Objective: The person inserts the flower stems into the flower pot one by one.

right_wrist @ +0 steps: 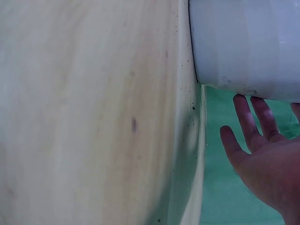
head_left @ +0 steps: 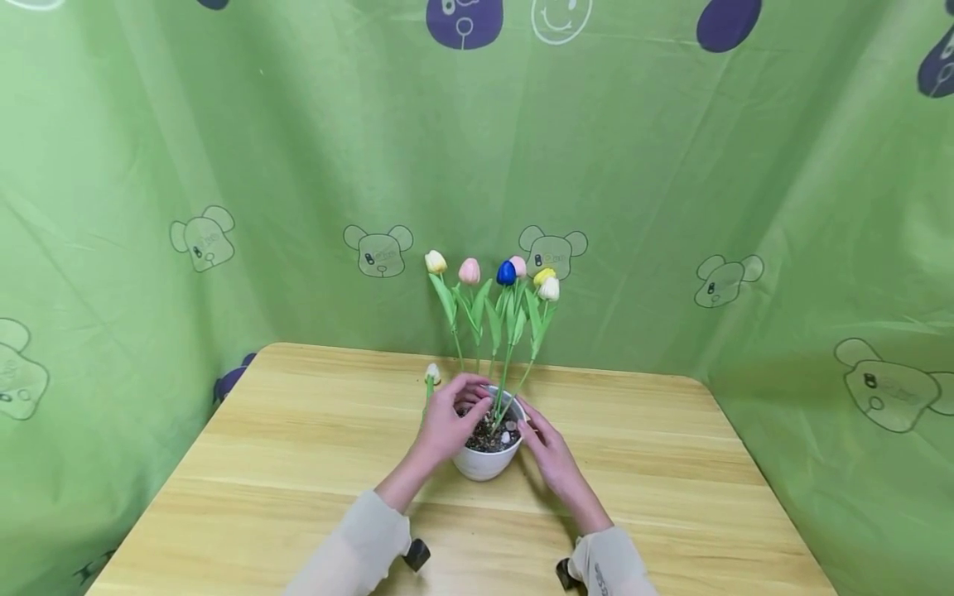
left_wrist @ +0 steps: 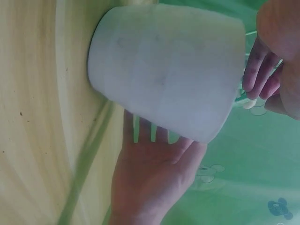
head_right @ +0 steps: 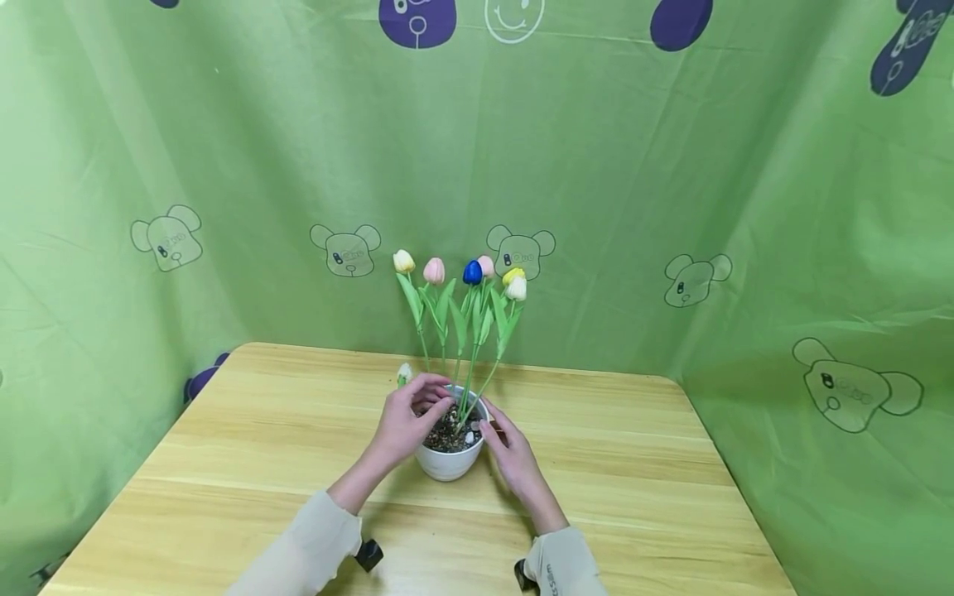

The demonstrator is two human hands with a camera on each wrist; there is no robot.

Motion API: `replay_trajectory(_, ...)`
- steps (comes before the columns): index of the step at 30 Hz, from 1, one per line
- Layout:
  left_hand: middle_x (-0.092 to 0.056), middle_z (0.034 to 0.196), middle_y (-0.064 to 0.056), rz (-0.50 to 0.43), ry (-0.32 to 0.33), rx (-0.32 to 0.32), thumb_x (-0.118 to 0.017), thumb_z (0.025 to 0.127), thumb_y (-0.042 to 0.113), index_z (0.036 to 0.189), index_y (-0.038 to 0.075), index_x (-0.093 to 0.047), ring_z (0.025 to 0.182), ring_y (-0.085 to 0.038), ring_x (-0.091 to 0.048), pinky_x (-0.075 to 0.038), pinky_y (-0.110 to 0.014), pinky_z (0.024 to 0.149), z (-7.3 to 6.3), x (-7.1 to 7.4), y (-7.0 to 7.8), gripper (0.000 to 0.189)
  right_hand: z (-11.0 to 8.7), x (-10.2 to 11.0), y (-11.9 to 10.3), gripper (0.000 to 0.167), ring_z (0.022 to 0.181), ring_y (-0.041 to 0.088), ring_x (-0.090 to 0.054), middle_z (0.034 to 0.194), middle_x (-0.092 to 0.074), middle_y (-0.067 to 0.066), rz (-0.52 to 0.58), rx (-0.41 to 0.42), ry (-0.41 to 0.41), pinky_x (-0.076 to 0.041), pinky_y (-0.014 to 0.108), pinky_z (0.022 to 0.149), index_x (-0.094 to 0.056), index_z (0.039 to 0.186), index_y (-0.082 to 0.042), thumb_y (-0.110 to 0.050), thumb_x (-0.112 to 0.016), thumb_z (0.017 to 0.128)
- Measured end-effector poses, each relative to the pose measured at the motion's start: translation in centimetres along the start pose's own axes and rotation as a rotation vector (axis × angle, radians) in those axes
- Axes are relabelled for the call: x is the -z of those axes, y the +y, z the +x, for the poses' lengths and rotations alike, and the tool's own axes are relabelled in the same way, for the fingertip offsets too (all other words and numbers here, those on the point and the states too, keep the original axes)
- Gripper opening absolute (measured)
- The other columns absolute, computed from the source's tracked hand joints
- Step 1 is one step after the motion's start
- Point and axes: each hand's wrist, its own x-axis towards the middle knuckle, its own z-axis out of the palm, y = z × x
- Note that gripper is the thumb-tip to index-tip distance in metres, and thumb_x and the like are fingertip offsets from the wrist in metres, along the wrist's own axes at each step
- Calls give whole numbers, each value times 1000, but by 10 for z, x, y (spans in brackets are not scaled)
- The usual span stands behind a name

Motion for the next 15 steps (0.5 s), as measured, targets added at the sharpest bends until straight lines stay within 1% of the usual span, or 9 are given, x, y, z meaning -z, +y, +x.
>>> replay_trajectory(4,-73,106,-14,-12,22,17,-71,94,2,123,-3,-65,96,-24,-71,-63,-25,89,0,11,-1,30,0,0,0,50,136,41,-54,160,-46,17,-10,13,4,-40,58,119,-45,157,-17,-30,-53,109)
replay_trajectory(7,-73,107,-15,-32,50,34,-71,94,1,124,0,-65,98,-26,-71,-63,-28,91,-2,23,-3,30,0,0,-1,51,137,41,-54,159,-46,18,4,14,-5,-39,57,121,-44,157,-15,-28,-52,109)
replay_trajectory(9,-73,108,-17,-44,73,41,-72,93,0,124,1,-65,99,-28,-71,-63,-30,92,-5,31,-6,32,0,0,-2,51,138,41,-53,159,-46,18,18,11,-11,-38,56,122,-44,158,-15,-28,-52,109)
replay_trajectory(12,-72,110,-20,-51,104,76,-72,93,-1,125,1,-65,100,-29,-71,-63,-31,93,-11,43,-12,33,-1,1,-3,51,141,41,-50,161,-43,18,30,12,-22,-35,56,123,-43,158,-15,-26,-52,110)
replay_trajectory(15,-72,110,-19,-31,123,133,-73,93,0,126,2,-65,101,-28,-71,-63,-28,92,-19,54,-21,34,-1,1,-3,51,142,42,-48,162,-42,18,29,14,-26,-35,56,123,-43,158,-14,-26,-52,110)
